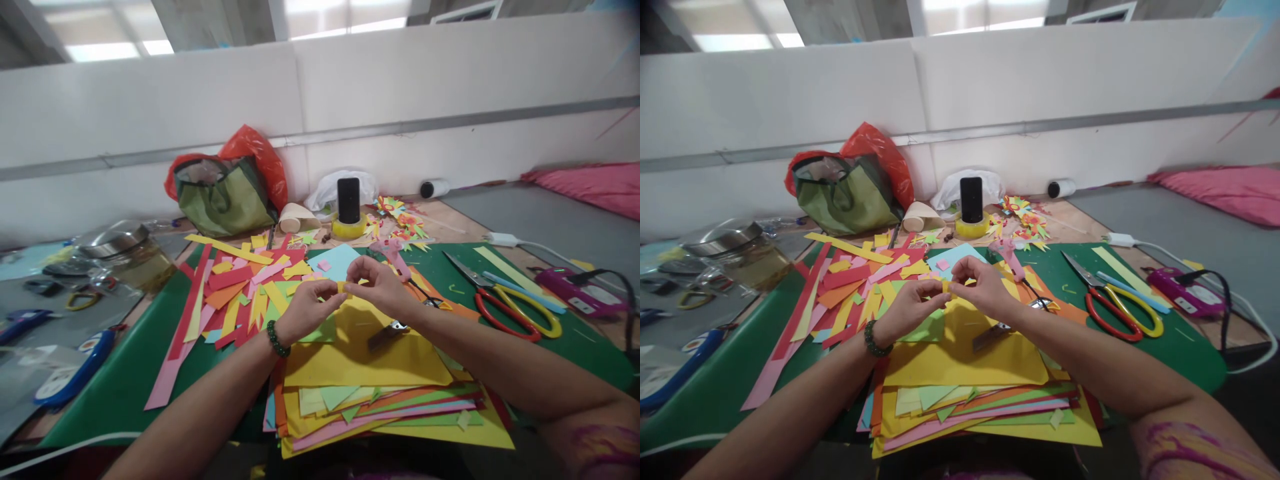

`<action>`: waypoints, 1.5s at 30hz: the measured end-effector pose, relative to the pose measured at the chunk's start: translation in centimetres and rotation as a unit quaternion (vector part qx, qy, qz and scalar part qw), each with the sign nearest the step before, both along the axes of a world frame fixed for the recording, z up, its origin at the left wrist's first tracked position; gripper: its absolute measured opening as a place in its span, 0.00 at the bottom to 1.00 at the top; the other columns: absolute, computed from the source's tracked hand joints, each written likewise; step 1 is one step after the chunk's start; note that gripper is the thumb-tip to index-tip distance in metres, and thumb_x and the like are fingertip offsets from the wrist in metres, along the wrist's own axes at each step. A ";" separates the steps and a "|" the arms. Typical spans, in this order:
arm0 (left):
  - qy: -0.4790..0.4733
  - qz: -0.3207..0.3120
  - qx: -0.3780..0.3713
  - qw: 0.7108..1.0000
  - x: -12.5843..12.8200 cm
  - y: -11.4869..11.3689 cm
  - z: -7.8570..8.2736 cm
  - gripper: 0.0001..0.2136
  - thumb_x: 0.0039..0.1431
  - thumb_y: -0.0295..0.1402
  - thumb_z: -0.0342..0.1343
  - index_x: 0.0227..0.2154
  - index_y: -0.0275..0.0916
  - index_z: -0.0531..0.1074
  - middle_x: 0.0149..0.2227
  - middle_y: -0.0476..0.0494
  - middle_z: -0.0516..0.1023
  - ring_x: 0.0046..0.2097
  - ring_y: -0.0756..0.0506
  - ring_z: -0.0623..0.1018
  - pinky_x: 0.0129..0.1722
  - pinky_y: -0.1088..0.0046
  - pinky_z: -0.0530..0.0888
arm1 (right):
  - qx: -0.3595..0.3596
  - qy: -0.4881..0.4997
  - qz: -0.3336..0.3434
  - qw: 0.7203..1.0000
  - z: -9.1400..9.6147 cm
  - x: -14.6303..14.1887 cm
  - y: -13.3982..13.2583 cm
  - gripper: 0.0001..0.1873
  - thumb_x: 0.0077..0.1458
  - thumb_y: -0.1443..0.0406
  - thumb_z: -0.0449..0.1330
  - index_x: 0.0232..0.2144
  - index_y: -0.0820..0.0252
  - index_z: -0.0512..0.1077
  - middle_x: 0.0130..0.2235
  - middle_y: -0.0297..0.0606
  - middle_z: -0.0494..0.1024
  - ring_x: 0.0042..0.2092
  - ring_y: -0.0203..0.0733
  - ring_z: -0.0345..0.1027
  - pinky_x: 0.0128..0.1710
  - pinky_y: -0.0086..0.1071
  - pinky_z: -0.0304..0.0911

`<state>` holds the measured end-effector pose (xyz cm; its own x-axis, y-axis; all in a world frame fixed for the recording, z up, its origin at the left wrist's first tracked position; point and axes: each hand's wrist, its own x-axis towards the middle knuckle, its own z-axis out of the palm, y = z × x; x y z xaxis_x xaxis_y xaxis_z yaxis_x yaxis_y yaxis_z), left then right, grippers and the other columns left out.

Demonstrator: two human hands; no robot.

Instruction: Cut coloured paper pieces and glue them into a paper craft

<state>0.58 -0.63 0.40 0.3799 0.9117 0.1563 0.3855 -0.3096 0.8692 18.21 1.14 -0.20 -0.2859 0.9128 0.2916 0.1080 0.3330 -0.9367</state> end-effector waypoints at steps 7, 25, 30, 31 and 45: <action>-0.092 0.000 -0.055 0.994 0.0 0.1 0.2 0.13 0.50 0.42 0.59 0.24 0.37 0.68 0.24 0.50 0.70 0.28 0.50 0.74 0.29 0.75 0.70 | 0.033 -0.009 -0.003 0.999 0.2 -0.2 -0.4 0.11 0.47 0.60 0.62 0.31 0.57 0.65 0.31 0.34 0.71 0.33 0.36 0.68 0.29 0.29 0.65; 0.142 0.048 -0.069 0.986 -5.0 4.1 -0.3 0.15 0.51 0.46 0.54 0.25 0.38 0.69 0.24 0.49 0.69 0.25 0.50 0.68 0.23 0.76 0.62 | 0.137 -0.064 -0.040 0.988 1.1 1.9 0.4 0.10 0.54 0.57 0.59 0.32 0.58 0.69 0.28 0.34 0.72 0.29 0.36 0.65 0.28 0.31 0.65; 0.291 0.134 0.034 0.947 -6.2 5.0 -0.8 0.18 0.57 0.48 0.48 0.25 0.38 0.72 0.28 0.43 0.75 0.31 0.45 0.72 0.27 0.73 0.63 | 0.132 -0.088 -0.034 0.987 1.1 2.1 0.5 0.09 0.54 0.57 0.57 0.32 0.57 0.67 0.28 0.34 0.72 0.28 0.36 0.64 0.28 0.32 0.63; 0.314 0.133 0.025 0.940 -6.6 5.2 -0.9 0.17 0.54 0.48 0.52 0.25 0.38 0.72 0.29 0.42 0.76 0.32 0.45 0.73 0.28 0.73 0.63 | 0.136 -0.096 -0.031 0.986 1.1 2.2 0.6 0.09 0.54 0.58 0.57 0.31 0.57 0.67 0.27 0.34 0.72 0.28 0.36 0.63 0.28 0.32 0.63; 0.047 0.054 -0.064 0.995 -8.3 4.0 2.5 0.14 0.47 0.44 0.59 0.27 0.38 0.69 0.25 0.51 0.70 0.29 0.50 0.68 0.30 0.75 0.66 | 0.075 -0.439 0.034 0.895 2.7 5.4 2.4 0.17 0.54 0.56 0.55 0.19 0.58 0.67 0.20 0.35 0.69 0.22 0.35 0.59 0.21 0.30 0.51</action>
